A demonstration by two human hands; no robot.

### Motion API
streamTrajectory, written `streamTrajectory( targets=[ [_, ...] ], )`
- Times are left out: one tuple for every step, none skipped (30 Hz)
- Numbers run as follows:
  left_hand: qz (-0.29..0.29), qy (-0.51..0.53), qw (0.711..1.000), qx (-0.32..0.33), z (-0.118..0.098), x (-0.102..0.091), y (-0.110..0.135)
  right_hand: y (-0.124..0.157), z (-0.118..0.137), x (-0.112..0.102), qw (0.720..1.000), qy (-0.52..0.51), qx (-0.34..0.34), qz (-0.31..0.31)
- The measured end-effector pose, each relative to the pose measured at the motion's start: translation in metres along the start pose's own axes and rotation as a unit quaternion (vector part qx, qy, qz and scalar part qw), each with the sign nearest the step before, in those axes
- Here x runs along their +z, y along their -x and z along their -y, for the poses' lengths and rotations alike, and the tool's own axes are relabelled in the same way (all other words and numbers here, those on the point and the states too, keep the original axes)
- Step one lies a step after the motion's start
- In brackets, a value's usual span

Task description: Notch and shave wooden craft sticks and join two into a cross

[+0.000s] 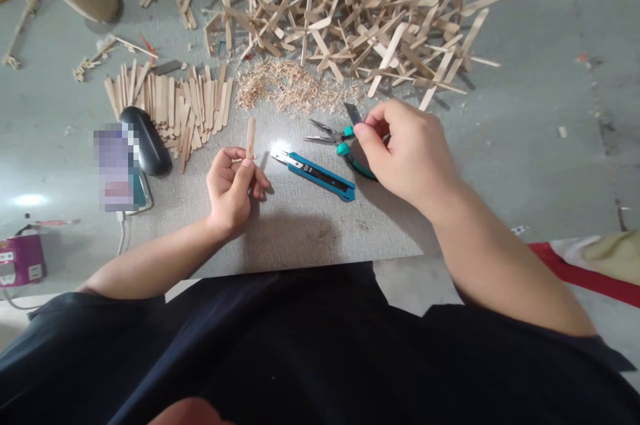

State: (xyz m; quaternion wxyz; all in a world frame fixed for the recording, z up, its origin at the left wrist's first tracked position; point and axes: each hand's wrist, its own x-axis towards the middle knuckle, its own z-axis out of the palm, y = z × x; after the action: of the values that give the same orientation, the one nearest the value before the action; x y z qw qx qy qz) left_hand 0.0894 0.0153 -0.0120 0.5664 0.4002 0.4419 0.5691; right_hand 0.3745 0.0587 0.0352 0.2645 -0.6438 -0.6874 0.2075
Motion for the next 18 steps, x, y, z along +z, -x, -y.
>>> streamTrajectory(
  targets=[
    [0.006,-0.006,1.0,0.003,0.0,0.0,0.0,0.0,0.01,0.0,0.999,-0.042,-0.02,0.001],
    [0.012,-0.013,1.0,0.005,0.0,0.0,0.0,-0.001,0.02,0.001,0.995,-0.088,-0.042,0.004],
    [0.017,-0.019,1.0,0.007,0.0,0.0,0.001,-0.001,0.031,0.003,0.988,-0.141,-0.062,0.017],
    [0.019,-0.025,0.999,0.01,0.0,0.0,0.001,-0.002,0.042,0.005,0.977,-0.196,-0.076,0.023],
    [0.019,-0.03,0.999,0.01,-0.001,0.001,0.001,-0.002,0.053,0.007,0.966,-0.242,-0.089,0.013],
    [0.016,-0.033,0.999,0.009,-0.002,0.001,0.001,-0.003,0.062,0.011,0.952,-0.291,-0.094,-0.004],
    [0.011,-0.035,0.999,0.007,-0.003,0.001,0.001,-0.002,0.07,0.015,0.934,-0.349,-0.078,-0.009],
    [0.005,-0.035,0.999,0.003,-0.004,0.002,0.001,-0.001,0.075,0.021,0.912,-0.406,-0.055,0.004],
    [-0.001,-0.034,0.999,-0.001,-0.006,0.002,0.002,0.0,0.079,0.028,0.884,-0.465,-0.042,0.015],
    [-0.008,-0.034,0.999,-0.006,-0.007,0.003,0.002,0.003,0.08,0.035,0.856,-0.515,-0.016,0.05],
    [-0.015,-0.033,0.999,-0.01,-0.009,0.003,0.002,0.007,0.08,0.044,0.829,-0.554,0.013,0.081],
    [-0.02,-0.031,0.999,-0.013,-0.01,0.004,0.003,0.011,0.079,0.052,0.805,-0.584,0.04,0.1],
    [-0.024,-0.031,0.999,-0.014,-0.01,0.004,0.003,0.016,0.077,0.06,0.789,-0.601,0.066,0.11],
    [-0.026,-0.031,0.999,-0.014,-0.011,0.004,0.003,0.022,0.075,0.068,0.787,-0.598,0.089,0.122],
    [-0.029,-0.031,0.999,-0.012,-0.011,0.004,0.003,0.027,0.073,0.074,0.796,-0.584,0.094,0.131],
    [-0.031,-0.032,0.999,-0.008,-0.012,0.004,0.003,0.032,0.072,0.079,0.809,-0.567,0.09,0.129],
    [-0.033,-0.032,0.999,-0.003,-0.012,0.004,0.002,0.037,0.071,0.083,0.821,-0.552,0.082,0.126],
    [-0.035,-0.032,0.999,0.002,-0.012,0.004,0.002,0.04,0.07,0.086,0.833,-0.536,0.067,0.12]
  ],
)
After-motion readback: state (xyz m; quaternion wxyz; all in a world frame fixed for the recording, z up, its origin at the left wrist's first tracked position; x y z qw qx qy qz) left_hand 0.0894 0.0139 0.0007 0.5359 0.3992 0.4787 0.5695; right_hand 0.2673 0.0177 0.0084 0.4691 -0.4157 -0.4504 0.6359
